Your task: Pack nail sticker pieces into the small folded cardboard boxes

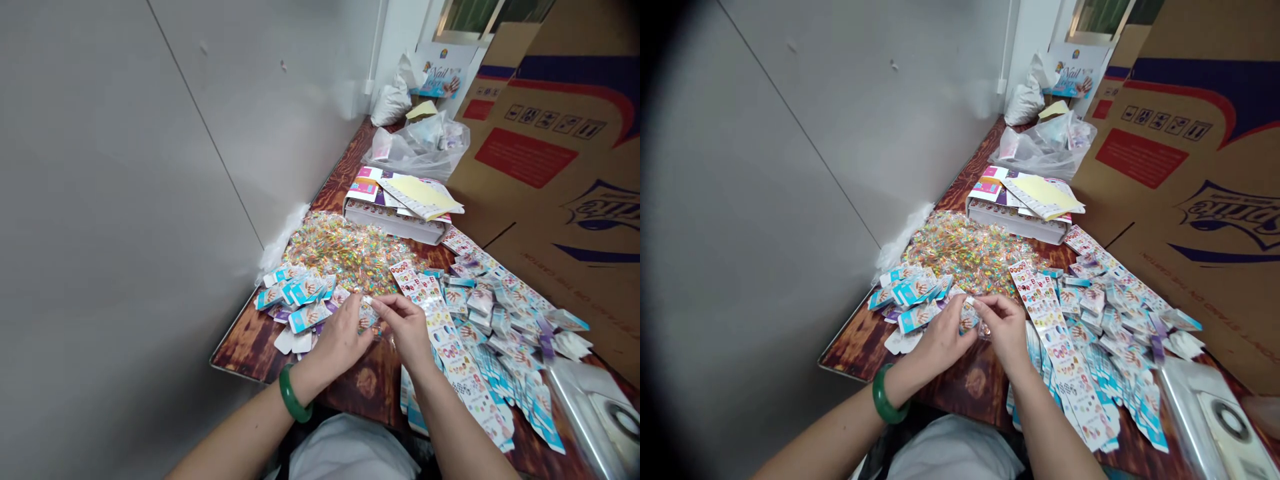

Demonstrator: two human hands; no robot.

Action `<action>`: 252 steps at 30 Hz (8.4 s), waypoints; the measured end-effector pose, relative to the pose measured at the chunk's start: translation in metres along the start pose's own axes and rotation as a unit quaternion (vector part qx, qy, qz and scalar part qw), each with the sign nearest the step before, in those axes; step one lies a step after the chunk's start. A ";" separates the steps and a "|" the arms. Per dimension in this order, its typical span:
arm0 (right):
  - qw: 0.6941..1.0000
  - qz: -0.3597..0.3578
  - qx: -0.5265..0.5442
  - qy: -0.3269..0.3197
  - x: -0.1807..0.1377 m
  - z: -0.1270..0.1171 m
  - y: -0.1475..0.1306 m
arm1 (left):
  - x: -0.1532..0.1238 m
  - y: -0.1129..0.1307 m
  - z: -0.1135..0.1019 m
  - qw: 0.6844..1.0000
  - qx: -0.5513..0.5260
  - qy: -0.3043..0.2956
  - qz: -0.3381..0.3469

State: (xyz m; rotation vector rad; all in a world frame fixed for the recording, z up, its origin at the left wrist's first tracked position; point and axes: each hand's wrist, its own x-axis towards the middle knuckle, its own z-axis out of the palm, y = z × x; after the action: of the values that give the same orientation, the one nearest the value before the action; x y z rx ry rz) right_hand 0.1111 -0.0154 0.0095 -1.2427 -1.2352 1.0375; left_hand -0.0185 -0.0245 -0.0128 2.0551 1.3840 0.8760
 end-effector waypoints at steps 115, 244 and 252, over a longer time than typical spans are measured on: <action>0.970 -0.195 -0.116 -0.088 -0.056 -0.018 0.012 | -0.035 0.016 0.012 0.999 -0.039 0.020 0.001; 0.985 0.065 -0.134 -0.087 -0.045 -0.098 0.043 | -0.030 0.008 0.055 0.938 -0.262 -0.180 -0.137; 0.990 0.089 -0.072 -0.081 -0.045 -0.062 0.038 | -0.045 0.031 0.042 0.994 0.096 -0.045 0.007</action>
State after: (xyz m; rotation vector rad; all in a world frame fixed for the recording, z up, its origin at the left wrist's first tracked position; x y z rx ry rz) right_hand 0.1712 -0.0627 -0.0274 -1.4233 -1.3611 1.2159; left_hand 0.0195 -0.0802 -0.0287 2.2198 1.4559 0.6679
